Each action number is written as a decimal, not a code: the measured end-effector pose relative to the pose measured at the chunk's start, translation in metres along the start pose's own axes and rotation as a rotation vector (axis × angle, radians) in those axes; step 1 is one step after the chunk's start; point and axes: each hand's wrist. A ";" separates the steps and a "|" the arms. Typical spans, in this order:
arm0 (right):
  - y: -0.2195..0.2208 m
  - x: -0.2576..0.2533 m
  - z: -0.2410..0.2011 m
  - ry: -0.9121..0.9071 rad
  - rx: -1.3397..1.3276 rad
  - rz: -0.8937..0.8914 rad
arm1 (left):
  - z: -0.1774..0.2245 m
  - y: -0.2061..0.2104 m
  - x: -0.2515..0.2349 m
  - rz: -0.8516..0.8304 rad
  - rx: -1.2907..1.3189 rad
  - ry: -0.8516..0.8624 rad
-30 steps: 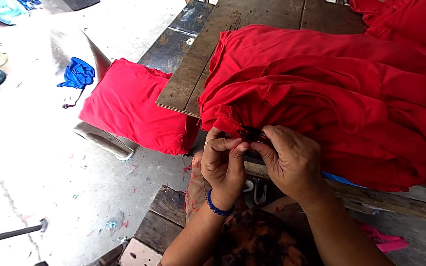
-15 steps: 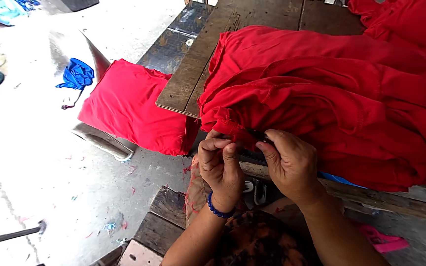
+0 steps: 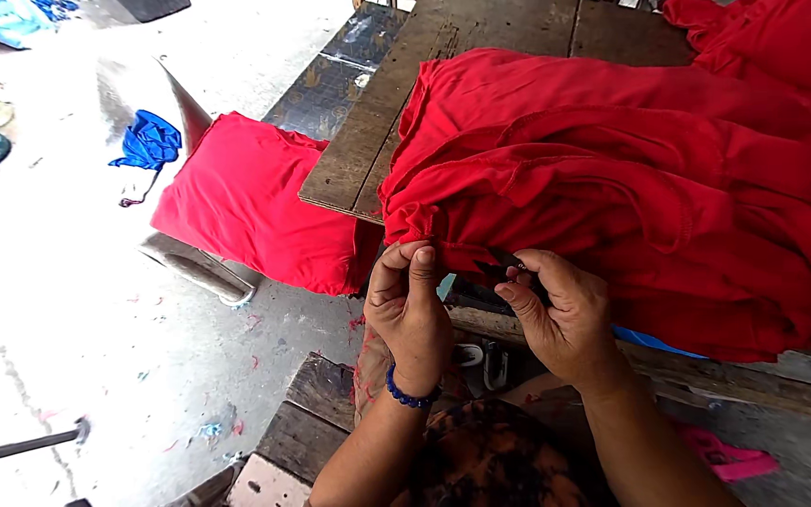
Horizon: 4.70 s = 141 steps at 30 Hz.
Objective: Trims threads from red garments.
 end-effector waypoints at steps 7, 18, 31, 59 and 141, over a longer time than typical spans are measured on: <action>0.014 -0.015 -0.005 -0.111 0.160 -0.059 | -0.001 -0.003 0.003 -0.022 0.077 0.020; 0.018 -0.017 -0.003 -0.063 0.096 0.008 | -0.006 -0.011 0.006 -0.120 0.021 0.041; 0.011 -0.012 0.005 -0.092 0.063 -0.074 | -0.010 -0.012 0.004 -0.093 -0.035 0.122; 0.003 -0.034 0.017 0.013 -0.208 -0.255 | -0.002 -0.016 0.005 -0.150 0.295 -0.274; -0.051 -0.062 0.079 0.659 -0.680 0.119 | 0.046 -0.033 -0.057 -0.696 -0.715 -0.089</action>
Point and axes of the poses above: each hand's wrist, its own x-axis away from the middle knuckle, its own y-axis out of the palm, z = x × y, and after that the axes turned 13 degrees about -y, right-handed
